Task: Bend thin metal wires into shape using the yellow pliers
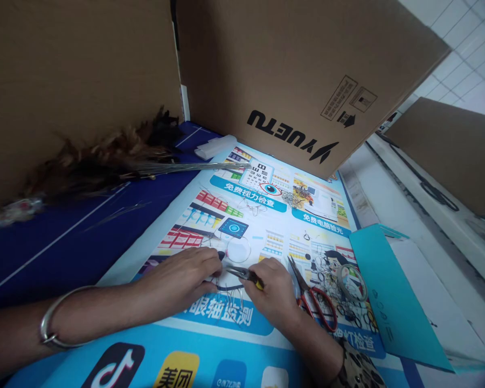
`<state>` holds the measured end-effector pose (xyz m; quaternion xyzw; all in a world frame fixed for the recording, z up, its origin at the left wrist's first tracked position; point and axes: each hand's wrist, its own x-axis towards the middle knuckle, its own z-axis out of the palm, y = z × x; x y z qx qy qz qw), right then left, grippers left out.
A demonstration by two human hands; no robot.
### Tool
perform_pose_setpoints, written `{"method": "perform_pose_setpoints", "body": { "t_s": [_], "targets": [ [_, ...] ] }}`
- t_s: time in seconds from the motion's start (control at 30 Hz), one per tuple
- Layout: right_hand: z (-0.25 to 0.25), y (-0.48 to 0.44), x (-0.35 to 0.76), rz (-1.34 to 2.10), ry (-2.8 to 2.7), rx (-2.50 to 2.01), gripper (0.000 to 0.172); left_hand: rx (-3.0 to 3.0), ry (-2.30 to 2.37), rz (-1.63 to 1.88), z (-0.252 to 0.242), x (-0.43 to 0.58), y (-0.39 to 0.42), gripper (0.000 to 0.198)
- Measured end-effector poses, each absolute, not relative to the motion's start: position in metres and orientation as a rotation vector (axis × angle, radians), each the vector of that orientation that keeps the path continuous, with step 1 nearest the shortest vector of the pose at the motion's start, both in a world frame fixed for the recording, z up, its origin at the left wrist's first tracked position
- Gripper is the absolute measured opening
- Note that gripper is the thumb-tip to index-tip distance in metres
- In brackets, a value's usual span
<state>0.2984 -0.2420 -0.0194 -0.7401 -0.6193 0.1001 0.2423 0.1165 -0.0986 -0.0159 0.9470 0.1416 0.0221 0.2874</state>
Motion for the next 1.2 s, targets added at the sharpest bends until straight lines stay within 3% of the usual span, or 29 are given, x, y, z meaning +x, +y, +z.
{"method": "perform_pose_setpoints", "body": {
  "t_s": [0.47,0.6,1.2],
  "targets": [
    [-0.017,-0.242,0.298,0.292,-1.726,-2.052,0.007,2.466,0.304,-0.016,-0.008,0.115,-0.088,0.003],
    [-0.018,-0.242,0.298,0.261,-1.717,-2.041,0.008,2.461,0.314,0.046,-0.012,0.117,-0.089,0.015],
    [-0.018,-0.241,0.297,0.252,-1.717,-2.056,0.006,2.697,0.186,0.236,-0.027,0.121,-0.101,0.022]
  ]
}}
